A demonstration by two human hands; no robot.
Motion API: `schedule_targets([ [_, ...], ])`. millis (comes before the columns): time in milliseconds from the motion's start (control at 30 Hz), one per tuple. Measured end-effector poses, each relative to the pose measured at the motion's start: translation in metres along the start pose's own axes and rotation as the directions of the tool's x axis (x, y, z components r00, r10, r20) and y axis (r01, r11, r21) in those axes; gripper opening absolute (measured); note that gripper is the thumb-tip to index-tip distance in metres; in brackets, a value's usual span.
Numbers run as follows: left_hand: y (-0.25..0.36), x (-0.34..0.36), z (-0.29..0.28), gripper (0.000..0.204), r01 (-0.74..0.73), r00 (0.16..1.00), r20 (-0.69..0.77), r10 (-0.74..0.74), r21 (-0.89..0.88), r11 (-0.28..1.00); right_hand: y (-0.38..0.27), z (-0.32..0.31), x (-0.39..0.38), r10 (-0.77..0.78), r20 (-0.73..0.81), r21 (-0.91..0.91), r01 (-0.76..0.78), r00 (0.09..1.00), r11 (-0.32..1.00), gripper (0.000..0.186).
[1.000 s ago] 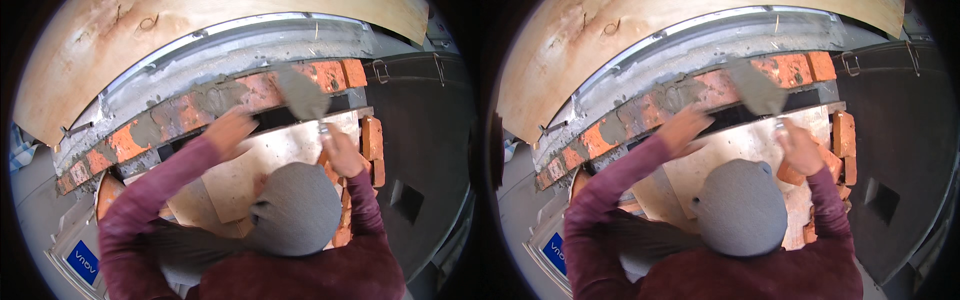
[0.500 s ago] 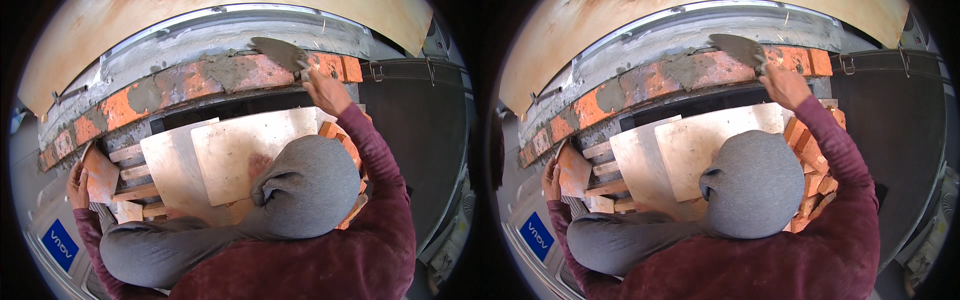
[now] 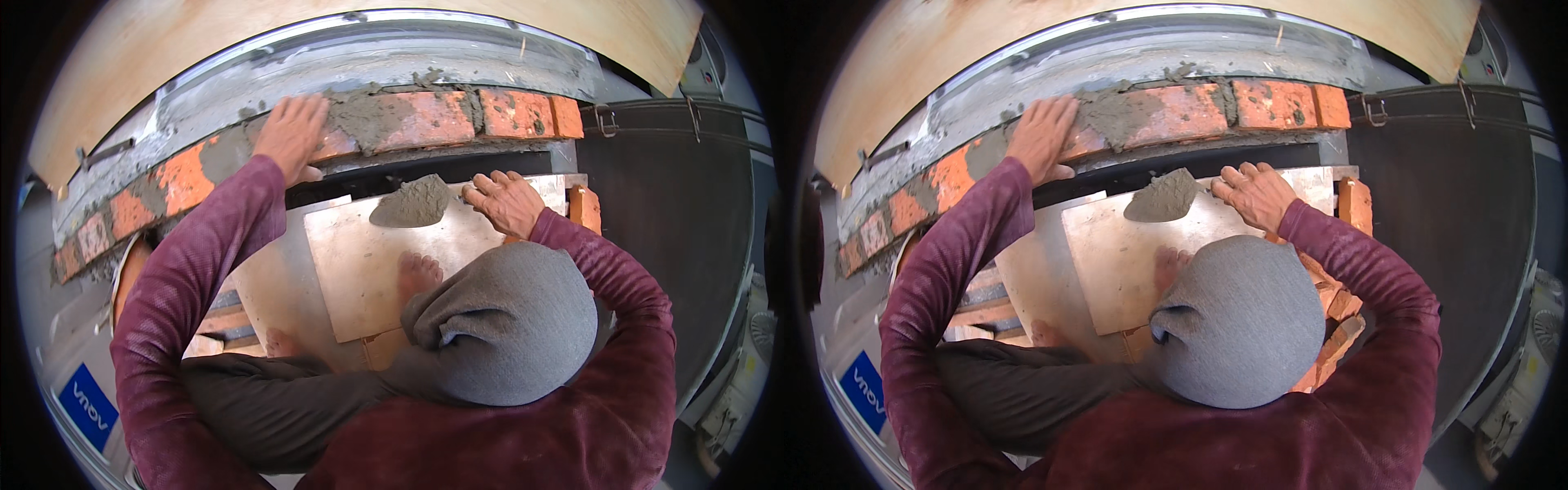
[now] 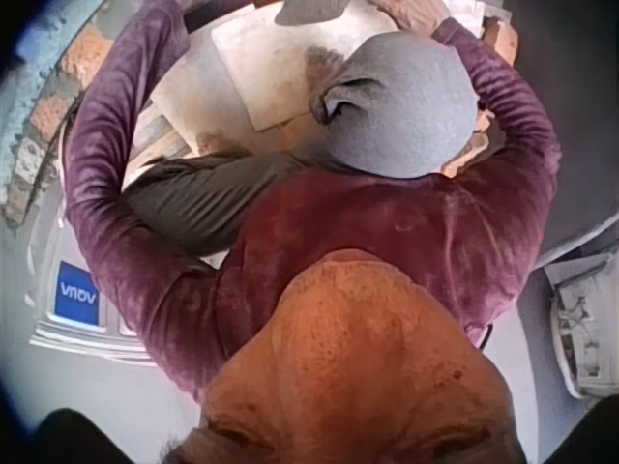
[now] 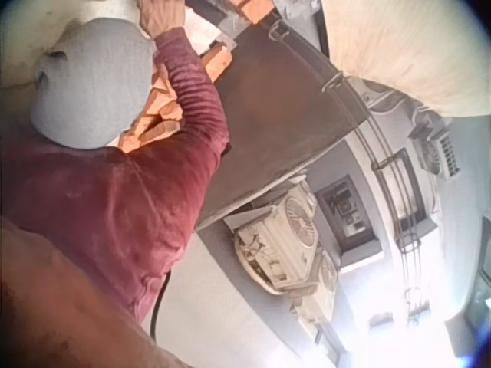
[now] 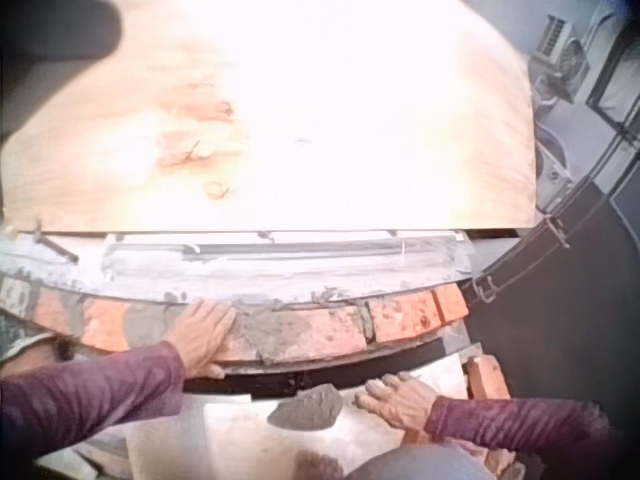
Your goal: The person applies mortar to a row of bricks using a trowel and places additional bricks on top to build a wall.
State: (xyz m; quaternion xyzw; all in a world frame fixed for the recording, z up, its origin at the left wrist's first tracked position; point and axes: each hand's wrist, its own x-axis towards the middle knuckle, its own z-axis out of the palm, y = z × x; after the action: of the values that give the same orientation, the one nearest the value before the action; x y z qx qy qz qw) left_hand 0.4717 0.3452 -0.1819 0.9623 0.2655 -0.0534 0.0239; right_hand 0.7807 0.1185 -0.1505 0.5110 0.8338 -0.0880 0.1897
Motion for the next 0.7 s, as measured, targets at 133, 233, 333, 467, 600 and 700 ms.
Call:
schedule_targets([
  [133,0.012,0.031,0.017,0.104,-0.141,0.982,-0.145,0.124,-0.115,0.983,0.003,-0.004,-0.003,-0.055,0.011,0.025,0.055,0.998,0.998,0.031],
  [233,0.038,0.071,0.031,0.098,-0.265,0.953,-0.179,0.243,-0.106,0.958,0.008,-0.010,-0.011,-0.097,0.042,0.073,0.093,0.994,0.993,0.037],
  [333,0.061,0.085,0.022,0.095,-0.230,0.972,0.058,0.227,0.050,0.972,0.028,-0.007,-0.018,-0.141,0.017,-0.028,0.141,0.990,0.990,0.039],
  [467,0.060,0.086,0.022,0.090,-0.209,0.977,0.051,0.206,0.059,0.976,0.064,-0.002,-0.011,0.117,0.035,-0.156,-0.110,0.993,0.982,0.040],
  [600,0.062,0.083,0.038,0.082,-0.168,0.986,-0.034,0.166,-0.086,0.982,0.047,-0.005,-0.018,0.055,-0.027,-0.106,-0.057,0.998,0.993,0.048],
  [700,0.063,0.083,0.039,0.090,-0.211,0.977,-0.021,0.211,-0.178,0.961,0.046,-0.006,-0.027,0.007,-0.020,-0.098,-0.009,1.000,0.995,0.043],
])
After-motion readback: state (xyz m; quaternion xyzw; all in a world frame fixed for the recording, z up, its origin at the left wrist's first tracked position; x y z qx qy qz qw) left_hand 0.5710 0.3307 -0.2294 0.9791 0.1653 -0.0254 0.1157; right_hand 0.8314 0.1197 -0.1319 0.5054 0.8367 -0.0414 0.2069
